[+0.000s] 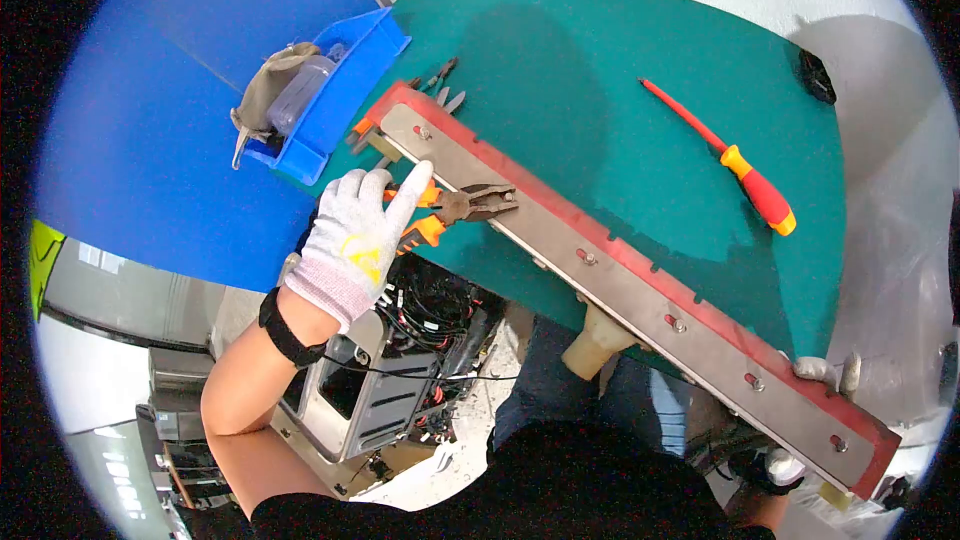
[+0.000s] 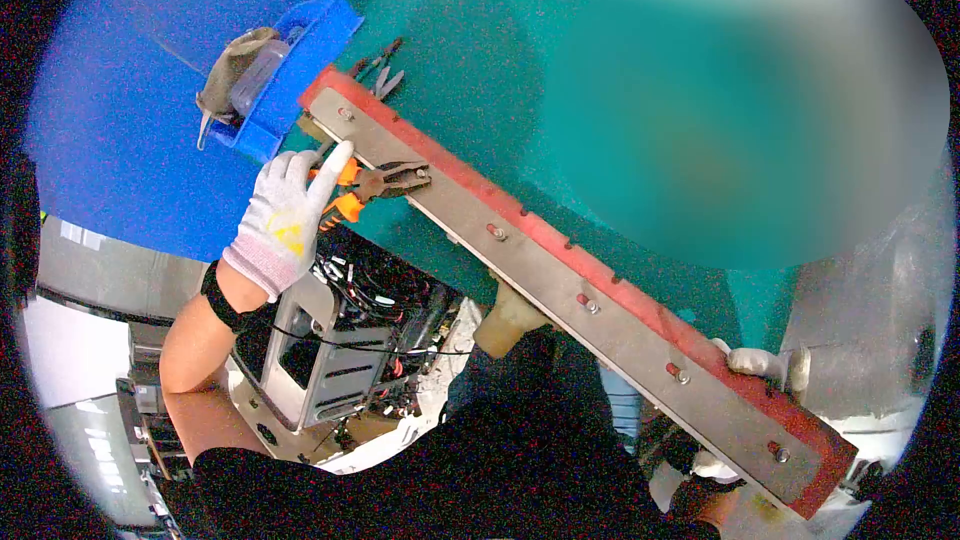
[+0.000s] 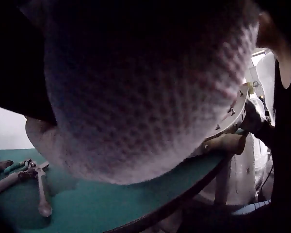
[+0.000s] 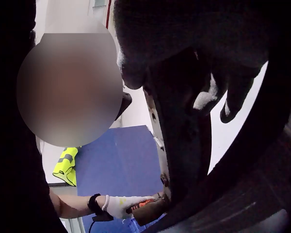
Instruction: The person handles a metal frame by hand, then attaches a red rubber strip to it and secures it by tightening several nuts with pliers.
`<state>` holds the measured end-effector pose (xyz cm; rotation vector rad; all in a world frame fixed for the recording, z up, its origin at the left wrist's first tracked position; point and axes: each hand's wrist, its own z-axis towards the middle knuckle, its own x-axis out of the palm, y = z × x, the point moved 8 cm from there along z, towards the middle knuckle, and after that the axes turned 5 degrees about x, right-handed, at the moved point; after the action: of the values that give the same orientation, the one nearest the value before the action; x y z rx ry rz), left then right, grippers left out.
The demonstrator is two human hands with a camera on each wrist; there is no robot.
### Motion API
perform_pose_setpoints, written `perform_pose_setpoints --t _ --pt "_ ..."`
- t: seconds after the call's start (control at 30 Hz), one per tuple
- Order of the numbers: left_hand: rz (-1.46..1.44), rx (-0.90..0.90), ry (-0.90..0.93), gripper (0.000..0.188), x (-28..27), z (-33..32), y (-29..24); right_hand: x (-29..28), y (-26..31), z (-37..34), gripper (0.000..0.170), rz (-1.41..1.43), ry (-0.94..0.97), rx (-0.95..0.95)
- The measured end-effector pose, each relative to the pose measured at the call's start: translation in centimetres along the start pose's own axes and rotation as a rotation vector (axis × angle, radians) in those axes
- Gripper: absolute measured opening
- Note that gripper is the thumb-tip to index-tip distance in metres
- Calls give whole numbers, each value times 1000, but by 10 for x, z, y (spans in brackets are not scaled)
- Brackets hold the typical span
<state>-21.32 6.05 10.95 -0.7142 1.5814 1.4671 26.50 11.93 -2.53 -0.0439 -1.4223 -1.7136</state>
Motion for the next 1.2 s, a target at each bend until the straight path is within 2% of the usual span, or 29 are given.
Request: perform_pose_setpoints --t 0.13,0.17,0.2,0.23,0.27,0.33,0.37,0.43,0.47,0.53,0.57,0.63,0.67,0.73,0.77,0.83,0.87,0.9,0.93,0.97,1.0,1.03,1.07,1.2 --pt "-21 25 11 82 -1 1 -1 2 -4 -11 48 22 328 14" --pt "-19 31 17 82 -1 2 0 9 -11 -20 48 29 321 14" --pt "-26 31 22 80 0 2 0 -11 -24 -34 36 60 -92 46" --pt "-31 31 28 78 0 3 1 -35 -34 -56 33 91 -507 79" --pt "-27 41 34 78 0 3 1 -50 -28 -65 33 99 -516 79" --pt "6 30 21 80 -3 2 0 -75 -29 -80 24 391 -329 315" --pt "-2 16 42 81 -3 1 0 -70 -31 -69 24 404 -339 312" --pt "-9 7 62 81 -3 0 -2 0 -11 -15 29 94 194 79" --pt "-22 -15 73 81 -1 -2 -2 22 -1 -8 29 106 181 74" --pt "-15 -6 86 82 3 -6 -8 42 -9 -7 32 249 -31 467" --pt "-14 -36 62 82 4 -8 -10 34 -13 -10 32 261 -40 462" --pt "-14 -74 22 82 8 -11 -10 25 -9 -14 41 -220 107 288" --pt "-8 -61 27 82 9 -12 -14 30 -4 -15 41 -210 96 285" --pt "-9 -130 41 83 7 -15 -18 12 -31 -44 42 -414 -309 995" --pt "-10 -140 45 82 4 -15 -21 22 -37 -38 42 -406 -312 995" --pt "3 -146 46 81 5 -16 -22 67 2 6 41 -444 -58 45" --pt "12 -159 46 80 5 -17 -22 46 -3 -5 41 -439 -62 45" --pt "16 -156 48 80 5 -17 -24 11 -16 -25 47 -335 13 164" --pt "18 -174 60 79 6 -18 -24 -6 -27 -39 62 -228 89 282" --pt "21 -192 71 78 6 -19 -24 18 -23 -28 62 -224 88 280" --pt "25 -191 73 78 7 -20 -25 55 -6 -3 47 -340 -50 210" --pt "31 -208 90 78 10 -22 -25 70 8 11 53 -455 -190 139" --pt "38 -227 106 77 12 -23 -25 67 7 11 53 -453 -190 138" --pt "1 -253 100 78 3 -20 -37 70 5 12 58 -520 42 63"
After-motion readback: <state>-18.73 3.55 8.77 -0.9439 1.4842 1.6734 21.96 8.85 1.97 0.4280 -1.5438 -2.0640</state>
